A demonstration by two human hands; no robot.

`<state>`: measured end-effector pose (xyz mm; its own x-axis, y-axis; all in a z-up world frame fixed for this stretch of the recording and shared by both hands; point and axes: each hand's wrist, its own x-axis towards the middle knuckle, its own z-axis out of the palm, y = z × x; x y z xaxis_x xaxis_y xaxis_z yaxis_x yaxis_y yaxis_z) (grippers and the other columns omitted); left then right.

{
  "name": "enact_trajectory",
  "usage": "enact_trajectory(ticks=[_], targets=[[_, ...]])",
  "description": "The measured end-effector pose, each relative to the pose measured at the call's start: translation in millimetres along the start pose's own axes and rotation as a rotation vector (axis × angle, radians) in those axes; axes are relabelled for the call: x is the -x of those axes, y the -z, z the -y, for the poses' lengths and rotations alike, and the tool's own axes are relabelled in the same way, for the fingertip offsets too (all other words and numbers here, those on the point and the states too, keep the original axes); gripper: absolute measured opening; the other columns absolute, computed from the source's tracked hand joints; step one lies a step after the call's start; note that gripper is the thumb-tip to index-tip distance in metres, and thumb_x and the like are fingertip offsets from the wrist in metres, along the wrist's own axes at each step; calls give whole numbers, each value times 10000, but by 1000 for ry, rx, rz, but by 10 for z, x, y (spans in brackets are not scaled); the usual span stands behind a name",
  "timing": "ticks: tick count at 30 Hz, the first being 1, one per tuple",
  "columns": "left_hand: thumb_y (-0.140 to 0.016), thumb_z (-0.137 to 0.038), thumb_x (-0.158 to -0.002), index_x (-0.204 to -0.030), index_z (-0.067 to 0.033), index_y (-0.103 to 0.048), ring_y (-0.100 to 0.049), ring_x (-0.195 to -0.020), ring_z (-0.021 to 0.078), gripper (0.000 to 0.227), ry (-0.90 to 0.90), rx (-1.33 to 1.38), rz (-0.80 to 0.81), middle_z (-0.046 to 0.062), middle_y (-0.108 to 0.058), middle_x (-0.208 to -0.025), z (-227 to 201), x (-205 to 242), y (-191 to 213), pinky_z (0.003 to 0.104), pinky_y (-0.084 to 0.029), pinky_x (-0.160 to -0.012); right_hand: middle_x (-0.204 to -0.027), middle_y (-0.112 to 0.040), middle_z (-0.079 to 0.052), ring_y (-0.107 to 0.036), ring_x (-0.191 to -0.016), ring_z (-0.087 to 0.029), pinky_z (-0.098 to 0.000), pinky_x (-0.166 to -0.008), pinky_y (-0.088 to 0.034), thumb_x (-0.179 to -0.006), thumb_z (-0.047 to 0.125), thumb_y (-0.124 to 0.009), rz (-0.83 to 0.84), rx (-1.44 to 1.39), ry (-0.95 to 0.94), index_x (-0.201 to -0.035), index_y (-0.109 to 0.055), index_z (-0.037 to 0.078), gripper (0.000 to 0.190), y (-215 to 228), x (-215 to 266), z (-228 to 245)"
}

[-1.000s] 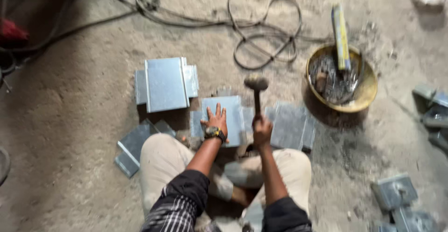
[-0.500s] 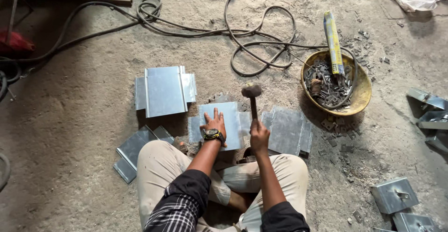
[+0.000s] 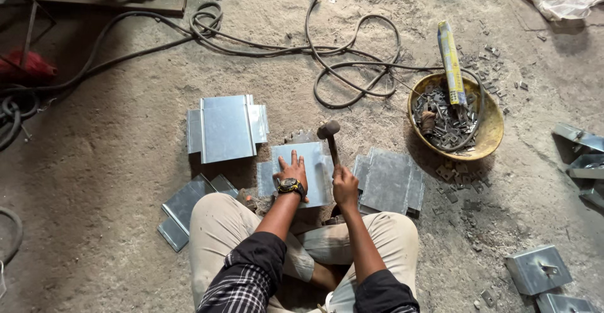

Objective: The person sits on the floor and uses a hammer to repeatedly strike a rectangular metal sheet placed on a gear-shaped anvil. They hold the sheet with one hand and strike it with the other, occasionally repositioning the sheet to hit different areas.

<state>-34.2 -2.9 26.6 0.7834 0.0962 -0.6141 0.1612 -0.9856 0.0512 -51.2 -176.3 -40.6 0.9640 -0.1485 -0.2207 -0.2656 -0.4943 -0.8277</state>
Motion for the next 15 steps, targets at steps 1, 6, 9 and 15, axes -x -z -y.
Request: enact_trajectory(ticks=[1, 6, 9, 15], targets=[[-1062, -400, -440, -1655, -233, -39, -14, -1549, 498, 1597, -7, 12, -1, 18, 130, -1730, -12, 13, -38, 711, -437, -1038, -690, -594, -182, -512, -588, -333, -493, -554, -407, -1119, 477, -374, 19, 4, -5, -834, -629, 22, 595, -20, 10, -44], [-1060, -392, -445, -1653, -241, -57, -17, -1553, 485, 1577, -19, 55, -11, 14, 124, -1730, 26, 17, -32, 752, -419, -1027, -630, -641, -74, -566, -562, -168, -354, -536, -423, -1028, 509, -492, -86, 35, 119, -804, -689, 61, 538, -81, -71, 4], [-1059, -369, -429, -1659, -240, -82, -28, -1559, 490, 1576, -7, 30, -41, 8, 106, -1738, 26, 5, -48, 741, -448, -1005, -616, -557, -60, -480, -524, -191, -372, -499, -349, -1068, 511, -451, -5, -27, -3, -809, -646, 38, 574, 107, 92, 54], [-1070, -311, -423, -1654, -264, -85, 10, -1565, 472, 1577, -27, 74, -23, -13, 142, -1735, 30, -60, -43, 750, -416, -1027, -582, -561, -76, -484, -537, -162, -378, -499, -364, -1027, 407, -512, -114, -158, 194, -788, -635, 15, 476, 421, 337, 371]])
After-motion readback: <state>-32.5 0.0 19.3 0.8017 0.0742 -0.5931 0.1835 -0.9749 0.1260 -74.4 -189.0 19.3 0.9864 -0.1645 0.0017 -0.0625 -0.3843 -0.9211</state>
